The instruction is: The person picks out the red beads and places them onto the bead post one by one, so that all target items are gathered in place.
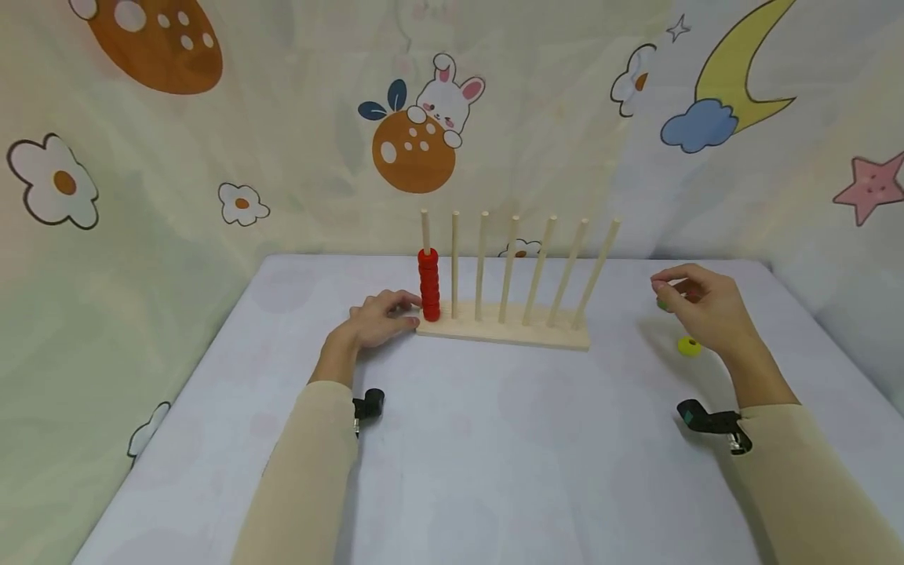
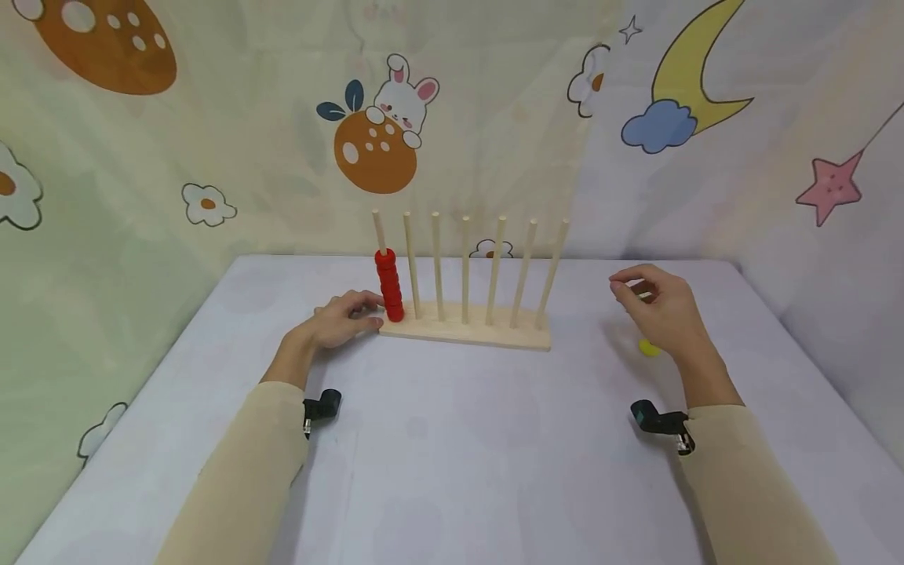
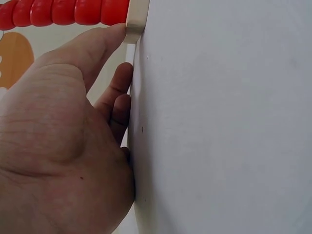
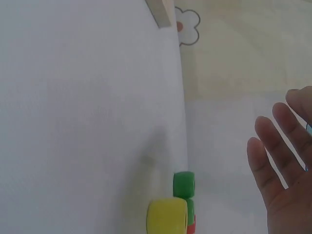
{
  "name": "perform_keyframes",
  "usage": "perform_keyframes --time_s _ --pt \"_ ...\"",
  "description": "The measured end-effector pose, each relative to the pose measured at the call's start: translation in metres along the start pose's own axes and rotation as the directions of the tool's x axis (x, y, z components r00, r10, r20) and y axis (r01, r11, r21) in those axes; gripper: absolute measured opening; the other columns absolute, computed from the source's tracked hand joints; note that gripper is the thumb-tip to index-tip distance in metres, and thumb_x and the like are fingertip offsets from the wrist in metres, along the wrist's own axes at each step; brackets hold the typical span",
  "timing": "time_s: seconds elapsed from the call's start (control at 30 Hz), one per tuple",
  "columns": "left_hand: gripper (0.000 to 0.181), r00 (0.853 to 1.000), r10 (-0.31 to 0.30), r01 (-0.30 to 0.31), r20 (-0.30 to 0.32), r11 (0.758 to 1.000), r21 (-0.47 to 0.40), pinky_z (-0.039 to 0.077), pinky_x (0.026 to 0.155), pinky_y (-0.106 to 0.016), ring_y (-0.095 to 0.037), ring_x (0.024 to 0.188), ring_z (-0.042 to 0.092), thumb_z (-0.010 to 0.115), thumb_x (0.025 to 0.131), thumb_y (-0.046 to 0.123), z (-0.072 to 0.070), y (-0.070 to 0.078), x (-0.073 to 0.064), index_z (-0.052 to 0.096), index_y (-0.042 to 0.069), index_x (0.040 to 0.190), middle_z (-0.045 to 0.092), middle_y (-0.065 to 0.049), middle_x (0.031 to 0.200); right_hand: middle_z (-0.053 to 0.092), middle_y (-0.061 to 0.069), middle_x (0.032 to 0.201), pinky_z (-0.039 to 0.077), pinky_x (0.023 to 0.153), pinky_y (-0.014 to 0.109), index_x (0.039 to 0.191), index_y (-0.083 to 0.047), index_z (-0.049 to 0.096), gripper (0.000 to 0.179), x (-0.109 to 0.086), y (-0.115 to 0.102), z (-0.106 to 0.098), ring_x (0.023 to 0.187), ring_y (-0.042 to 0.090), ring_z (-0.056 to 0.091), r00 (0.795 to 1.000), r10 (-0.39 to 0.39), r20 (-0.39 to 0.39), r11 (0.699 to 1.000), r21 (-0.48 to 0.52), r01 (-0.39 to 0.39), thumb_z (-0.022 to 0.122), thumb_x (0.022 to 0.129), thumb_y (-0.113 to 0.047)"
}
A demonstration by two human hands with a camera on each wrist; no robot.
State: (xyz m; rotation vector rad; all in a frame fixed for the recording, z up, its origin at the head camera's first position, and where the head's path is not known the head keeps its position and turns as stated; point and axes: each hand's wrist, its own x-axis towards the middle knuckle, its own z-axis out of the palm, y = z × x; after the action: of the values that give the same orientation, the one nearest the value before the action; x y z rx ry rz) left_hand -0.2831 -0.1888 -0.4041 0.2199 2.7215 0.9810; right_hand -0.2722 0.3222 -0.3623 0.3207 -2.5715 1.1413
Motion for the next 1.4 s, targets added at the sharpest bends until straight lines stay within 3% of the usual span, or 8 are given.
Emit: perform_keyframes --time_s 0.2,0.43,0.73,0.8,0.87,0.97,1.03,1.4 --pt "0.038 1.000 0.013 -0.013 -0.009 1.000 -0.001 0.020 0.110 -0.058 -0.029 0.131 0.040 0.063 0.098 0.036 0.000 -0.002 -0.001 0.061 0.032 0.136 0.055 -0.002 0.138 0.063 -0.026 0.098 0.049 0.060 0.016 0.118 -0.007 0.069 0.025 0.005 0.019 -0.019 0.081 -0.004 0.059 0.998 0.062 -0.003 0.997 -0.048 -0.062 0.063 0.102 -0.025" --pt "0.039 1.000 0.007 -0.007 -0.006 1.000 -0.003 0.020 0.111 -0.058 -0.030 0.132 0.041 0.062 0.099 0.036 0.001 -0.002 0.001 0.061 0.031 0.137 0.055 -0.003 0.140 0.063 -0.005 0.109 0.057 0.059 0.026 0.128 -0.009 0.063 0.036 0.008 0.030 -0.028 0.080 -0.010 0.058 0.988 0.149 0.035 0.984 -0.104 -0.145 0.057 0.105 -0.036" --pt "0.039 1.000 -0.002 0.002 -0.007 1.000 0.003 0.022 0.109 -0.055 -0.028 0.131 0.041 0.063 0.098 0.037 0.002 -0.004 0.002 0.061 0.032 0.136 0.054 -0.003 0.140 0.056 0.003 0.128 0.049 0.064 0.012 0.137 -0.008 0.060 0.042 0.006 0.052 -0.026 0.083 -0.004 0.058 0.979 0.195 0.056 0.972 -0.145 -0.185 0.051 0.106 -0.035" --pt "0.039 1.000 0.000 0.000 -0.011 1.000 0.001 0.022 0.109 -0.055 -0.029 0.131 0.041 0.063 0.098 0.036 0.002 -0.004 0.002 0.061 0.031 0.137 0.054 -0.003 0.140 0.053 0.014 0.140 0.050 0.067 0.016 0.141 -0.009 0.057 0.045 0.007 0.056 -0.027 0.088 0.010 0.063 0.974 0.210 0.084 0.966 -0.169 -0.194 0.049 0.106 -0.037" --pt "0.040 1.000 0.007 -0.007 -0.013 1.000 -0.004 0.022 0.109 -0.056 -0.030 0.132 0.041 0.064 0.098 0.036 0.001 -0.003 0.002 0.061 0.030 0.137 0.054 -0.004 0.140 0.046 0.025 0.150 0.055 0.084 0.031 0.144 -0.007 0.053 0.047 0.009 0.061 -0.029 0.105 0.030 0.064 0.970 0.210 0.121 0.964 -0.189 -0.185 0.045 0.108 -0.036" --pt "0.040 1.000 0.009 -0.009 -0.008 1.000 0.000 0.022 0.109 -0.056 -0.030 0.133 0.041 0.063 0.098 0.037 0.000 -0.005 0.001 0.061 0.031 0.138 0.054 -0.004 0.141 0.036 0.030 0.158 0.043 0.106 0.057 0.145 -0.003 0.049 0.046 0.012 0.069 -0.027 0.134 0.050 0.043 0.966 0.200 0.163 0.962 -0.218 -0.163 0.041 0.110 -0.032" --pt "0.039 1.000 0.002 -0.002 -0.006 1.000 0.003 0.022 0.108 -0.056 -0.029 0.133 0.040 0.062 0.098 0.037 -0.001 -0.006 0.000 0.061 0.032 0.137 0.054 -0.003 0.141 0.033 0.028 0.161 0.032 0.108 0.071 0.145 0.000 0.048 0.045 0.014 0.073 -0.026 0.145 0.055 0.028 0.964 0.194 0.182 0.964 -0.217 -0.153 0.039 0.111 -0.027" --pt "0.039 1.000 0.017 -0.017 -0.005 1.000 0.000 0.021 0.109 -0.056 -0.029 0.131 0.040 0.063 0.098 0.036 0.002 -0.005 0.002 0.061 0.032 0.137 0.054 -0.003 0.141 0.012 0.018 0.170 0.012 0.111 0.079 0.154 0.002 0.038 0.054 0.009 0.080 -0.034 0.151 0.057 0.002 0.903 0.338 0.266 0.930 -0.241 -0.277 0.030 0.112 -0.031"
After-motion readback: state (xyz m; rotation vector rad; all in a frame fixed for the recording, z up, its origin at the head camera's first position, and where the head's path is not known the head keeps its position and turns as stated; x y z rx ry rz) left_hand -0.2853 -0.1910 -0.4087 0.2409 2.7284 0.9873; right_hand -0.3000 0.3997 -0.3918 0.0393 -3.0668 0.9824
